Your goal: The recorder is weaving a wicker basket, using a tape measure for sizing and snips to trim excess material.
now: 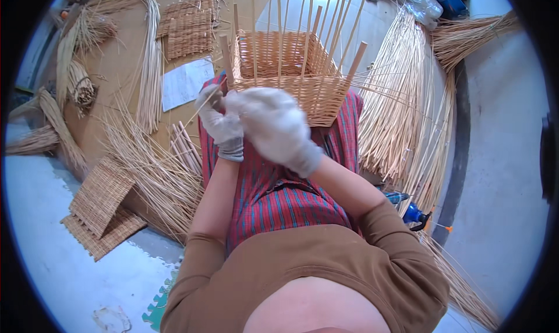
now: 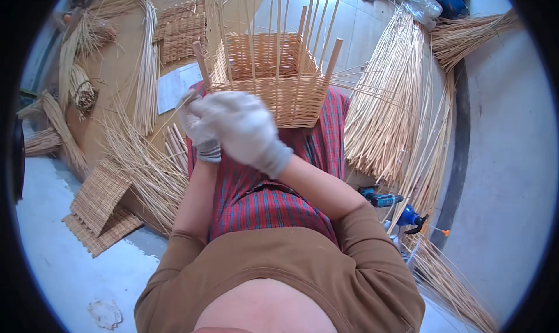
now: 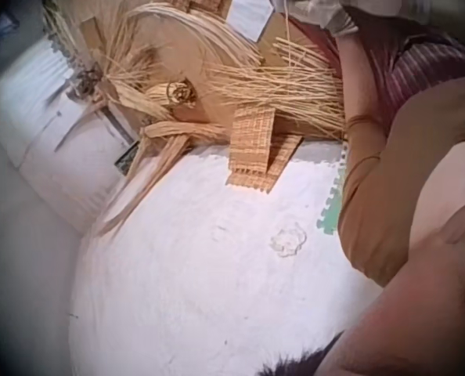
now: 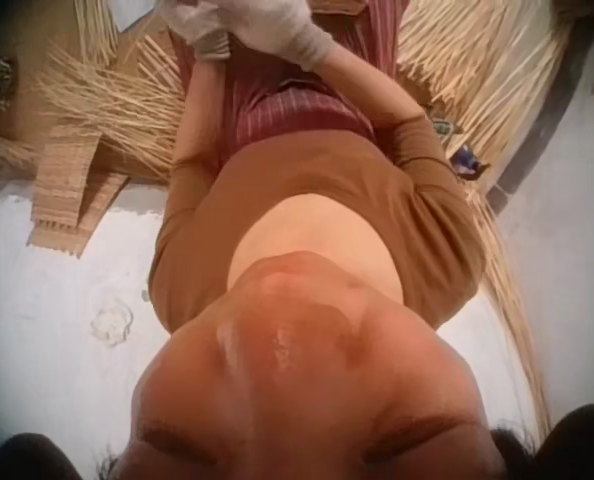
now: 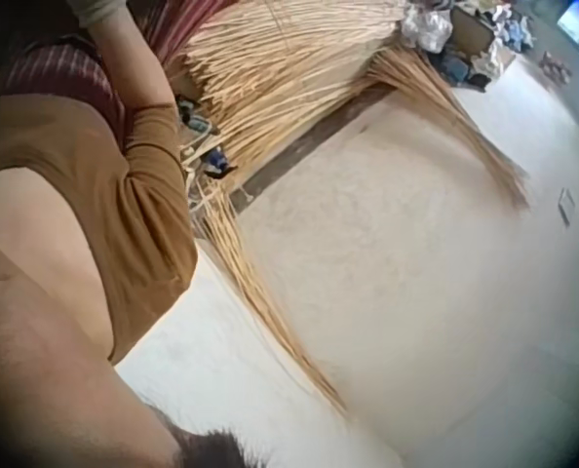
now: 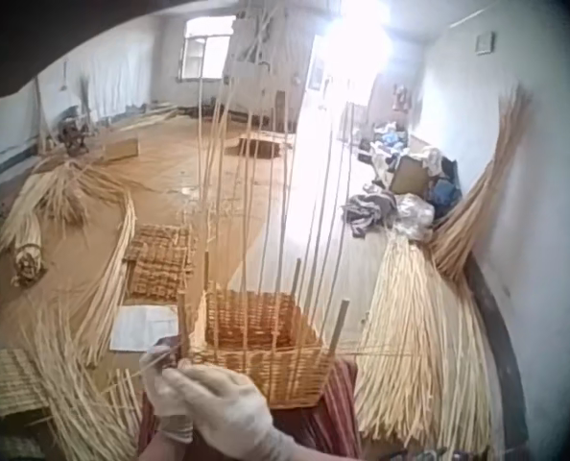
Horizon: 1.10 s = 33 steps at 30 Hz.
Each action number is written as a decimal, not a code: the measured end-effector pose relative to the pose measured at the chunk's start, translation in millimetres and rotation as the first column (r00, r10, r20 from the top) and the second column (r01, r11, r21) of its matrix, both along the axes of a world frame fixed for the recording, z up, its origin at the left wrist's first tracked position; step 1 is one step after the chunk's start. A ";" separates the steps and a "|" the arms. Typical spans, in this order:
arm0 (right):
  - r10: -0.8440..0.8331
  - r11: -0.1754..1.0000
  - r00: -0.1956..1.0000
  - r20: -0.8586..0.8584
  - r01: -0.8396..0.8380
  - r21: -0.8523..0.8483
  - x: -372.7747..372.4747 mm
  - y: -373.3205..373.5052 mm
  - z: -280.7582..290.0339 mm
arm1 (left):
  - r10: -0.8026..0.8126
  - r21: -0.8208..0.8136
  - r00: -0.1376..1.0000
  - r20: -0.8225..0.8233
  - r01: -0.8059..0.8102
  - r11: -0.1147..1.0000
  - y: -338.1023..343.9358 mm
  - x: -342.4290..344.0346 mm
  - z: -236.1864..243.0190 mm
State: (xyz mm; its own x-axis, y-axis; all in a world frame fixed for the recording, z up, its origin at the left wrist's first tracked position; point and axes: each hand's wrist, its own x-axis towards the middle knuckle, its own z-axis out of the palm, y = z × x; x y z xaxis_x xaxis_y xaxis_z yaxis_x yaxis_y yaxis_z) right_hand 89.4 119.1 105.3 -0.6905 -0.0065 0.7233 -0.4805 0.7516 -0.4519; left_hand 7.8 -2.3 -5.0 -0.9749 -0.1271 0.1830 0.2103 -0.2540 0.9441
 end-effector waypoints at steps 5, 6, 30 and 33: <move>0.159 0.985 0.987 -0.006 -0.158 0.066 -37.4 -37.1 14.4 | -0.536 0.498 0.831 0.147 0.406 0.766 -8.9 -35.0 9.1; 0.133 0.991 0.991 -0.022 -0.132 0.016 -37.9 -34.1 11.8 | -0.474 0.282 0.871 0.134 0.425 0.860 -8.1 -41.0 12.7; 0.023 0.899 0.988 0.152 0.046 -0.436 -53.7 77.5 -25.8 | -0.348 -0.262 0.910 0.224 0.400 0.878 -16.7 -46.1 12.2; -0.003 0.669 0.938 0.348 0.260 -0.697 39.9 129.6 -87.0 | -0.058 -0.368 0.994 0.090 0.088 0.926 -5.2 -29.2 16.3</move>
State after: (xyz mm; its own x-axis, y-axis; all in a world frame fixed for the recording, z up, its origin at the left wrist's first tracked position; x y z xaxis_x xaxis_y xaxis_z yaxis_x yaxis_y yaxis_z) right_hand 129.3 248.7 18.3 -0.8158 0.5354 0.2186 -0.1509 0.1678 -0.9742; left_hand -21.4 -7.5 11.2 -0.9916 0.0077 0.1288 0.1289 0.1055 0.9860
